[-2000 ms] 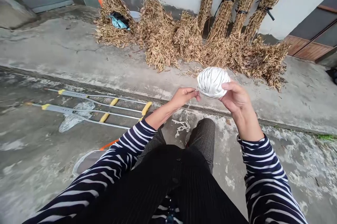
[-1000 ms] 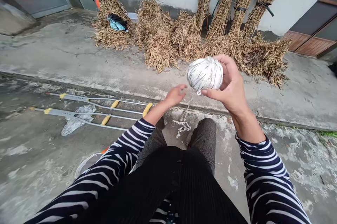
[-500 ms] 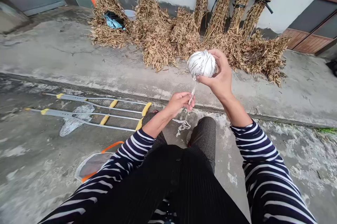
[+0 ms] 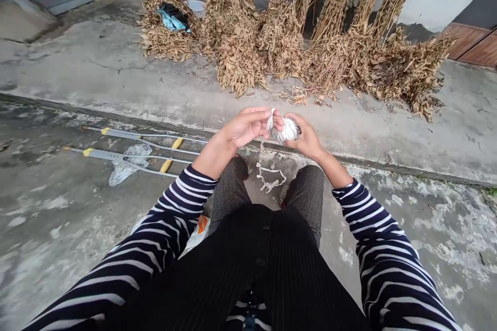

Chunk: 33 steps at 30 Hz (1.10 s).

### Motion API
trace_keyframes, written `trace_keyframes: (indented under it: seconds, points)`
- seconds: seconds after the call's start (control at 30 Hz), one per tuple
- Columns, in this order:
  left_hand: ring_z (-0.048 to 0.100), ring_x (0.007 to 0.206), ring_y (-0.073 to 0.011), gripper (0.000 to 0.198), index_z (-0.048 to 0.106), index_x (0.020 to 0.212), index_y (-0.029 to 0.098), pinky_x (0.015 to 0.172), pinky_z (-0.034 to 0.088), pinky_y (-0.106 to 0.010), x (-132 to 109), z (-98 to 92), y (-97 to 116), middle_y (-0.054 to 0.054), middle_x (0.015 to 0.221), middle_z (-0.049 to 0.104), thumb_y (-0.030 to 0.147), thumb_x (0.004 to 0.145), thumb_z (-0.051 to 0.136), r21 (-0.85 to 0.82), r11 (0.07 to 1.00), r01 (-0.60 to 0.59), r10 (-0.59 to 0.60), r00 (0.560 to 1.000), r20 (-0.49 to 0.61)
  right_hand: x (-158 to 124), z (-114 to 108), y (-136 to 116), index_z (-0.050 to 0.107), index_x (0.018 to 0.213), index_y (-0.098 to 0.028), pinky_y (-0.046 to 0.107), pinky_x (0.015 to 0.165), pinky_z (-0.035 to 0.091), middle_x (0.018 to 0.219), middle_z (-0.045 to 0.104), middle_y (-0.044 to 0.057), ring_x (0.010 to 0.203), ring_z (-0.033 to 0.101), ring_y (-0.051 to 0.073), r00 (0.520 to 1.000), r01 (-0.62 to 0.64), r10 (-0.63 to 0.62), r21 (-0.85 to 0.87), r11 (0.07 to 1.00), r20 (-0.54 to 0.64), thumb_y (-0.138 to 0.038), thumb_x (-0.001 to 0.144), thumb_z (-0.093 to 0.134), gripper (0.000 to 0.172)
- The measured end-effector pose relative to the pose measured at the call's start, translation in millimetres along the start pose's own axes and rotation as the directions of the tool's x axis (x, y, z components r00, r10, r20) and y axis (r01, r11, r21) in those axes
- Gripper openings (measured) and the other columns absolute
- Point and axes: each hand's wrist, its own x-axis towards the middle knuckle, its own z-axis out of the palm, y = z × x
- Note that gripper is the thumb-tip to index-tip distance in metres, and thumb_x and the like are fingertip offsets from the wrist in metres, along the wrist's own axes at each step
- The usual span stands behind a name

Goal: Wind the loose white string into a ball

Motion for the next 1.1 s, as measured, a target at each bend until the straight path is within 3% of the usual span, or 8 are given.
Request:
trace_keyframes:
  seconds: [0.17, 0.37, 0.53, 0.63, 0.7, 0.77, 0.87, 1.1]
  points:
    - [0.077, 0.079, -0.0183, 0.024, 0.074, 0.097, 0.009, 0.068, 0.061, -0.028, 14.4, -9.2, -1.9, -0.013, 0.087, 0.077, 0.032, 0.097, 0.069, 0.108, 0.994, 0.027, -0.013, 0.993, -0.121, -10.7, 1.2, -20.7, 0.062, 0.135, -0.023, 0.047, 0.116, 0.045, 0.140, 0.064, 0.008, 0.132, 0.058, 0.035, 0.976, -0.136, 0.095, 0.207, 0.969, 0.197, -0.032, 0.052, 0.094, 0.090]
    - [0.072, 0.065, -0.0203, 0.020, 0.075, 0.071, 0.009, 0.065, 0.061, -0.033, 33.9, -48.7, 9.6, -0.014, 0.070, 0.073, 0.025, 0.081, 0.083, 0.386, 0.901, 0.200, -0.206, 0.978, -0.026, -31.1, -12.6, -36.9, 0.057, 0.138, -0.030, 0.041, 0.102, 0.053, 0.132, 0.067, 0.005, 0.122, 0.063, 0.028, 0.927, -0.194, 0.101, 0.232, 0.953, 0.360, -0.032, 0.063, 0.092, 0.082]
    - [0.074, 0.074, -0.0254, 0.013, 0.075, 0.066, 0.010, 0.073, 0.062, -0.041, 51.1, -62.8, 5.0, -0.007, 0.061, 0.065, 0.012, 0.070, 0.087, 0.404, 0.909, 0.099, -0.060, 0.992, -0.109, -39.2, -19.3, -49.4, 0.056, 0.147, -0.035, 0.044, 0.103, 0.055, 0.146, 0.062, 0.006, 0.133, 0.060, 0.030, 0.884, -0.204, 0.085, 0.216, 0.955, 0.459, -0.039, 0.067, 0.094, 0.089]
    - [0.075, 0.074, -0.0268, 0.015, 0.073, 0.064, 0.009, 0.070, 0.062, -0.041, 54.6, -62.1, 1.5, -0.007, 0.060, 0.063, 0.008, 0.066, 0.088, 0.437, 0.883, 0.171, -0.081, 0.973, -0.216, -38.0, -23.0, -57.5, 0.071, 0.134, -0.032, 0.045, 0.107, 0.052, 0.136, 0.069, 0.005, 0.127, 0.063, 0.030, 0.885, -0.191, 0.055, 0.254, 0.948, 0.462, -0.038, 0.065, 0.096, 0.074]
    - [0.074, 0.072, -0.0244, 0.018, 0.073, 0.064, 0.011, 0.068, 0.061, -0.036, 52.6, -60.0, 0.7, -0.007, 0.062, 0.066, 0.011, 0.062, 0.091, 0.469, 0.861, 0.198, -0.116, 0.974, -0.197, -36.2, -24.8, -59.7, 0.077, 0.122, -0.030, 0.043, 0.104, 0.054, 0.123, 0.074, 0.004, 0.116, 0.067, 0.028, 0.911, -0.203, 0.054, 0.332, 0.921, 0.409, -0.037, 0.059, 0.097, 0.066]
    - [0.074, 0.074, -0.0210, 0.016, 0.075, 0.069, 0.013, 0.069, 0.061, -0.031, 47.4, -55.1, -0.5, -0.006, 0.068, 0.071, 0.016, 0.065, 0.091, 0.460, 0.882, 0.103, -0.055, 0.992, -0.115, -34.3, -25.7, -59.0, 0.078, 0.119, -0.030, 0.041, 0.099, 0.057, 0.116, 0.075, 0.004, 0.111, 0.069, 0.028, 0.938, -0.244, 0.107, 0.407, 0.880, 0.331, -0.037, 0.054, 0.098, 0.069]
    - [0.074, 0.084, -0.0188, 0.010, 0.079, 0.082, 0.016, 0.078, 0.061, -0.029, 37.4, -41.5, -5.4, -0.005, 0.078, 0.075, 0.018, 0.074, 0.085, 0.381, 0.922, -0.066, 0.082, 0.996, -0.025, -30.8, -26.4, -55.7, 0.077, 0.120, -0.029, 0.042, 0.097, 0.059, 0.117, 0.076, 0.004, 0.110, 0.070, 0.029, 0.934, -0.331, 0.218, 0.456, 0.826, 0.284, -0.036, 0.050, 0.096, 0.073]
    - [0.074, 0.085, -0.0158, 0.017, 0.081, 0.097, 0.013, 0.083, 0.061, -0.026, 27.6, -18.3, -21.4, -0.004, 0.077, 0.074, 0.016, 0.080, 0.081, 0.307, 0.942, -0.137, 0.168, 0.983, -0.078, -25.6, -36.0, -52.9, 0.075, 0.125, -0.028, 0.052, 0.098, 0.062, 0.129, 0.075, 0.006, 0.118, 0.071, 0.035, 0.893, -0.450, 0.365, 0.547, 0.706, 0.263, -0.036, 0.050, 0.085, 0.076]
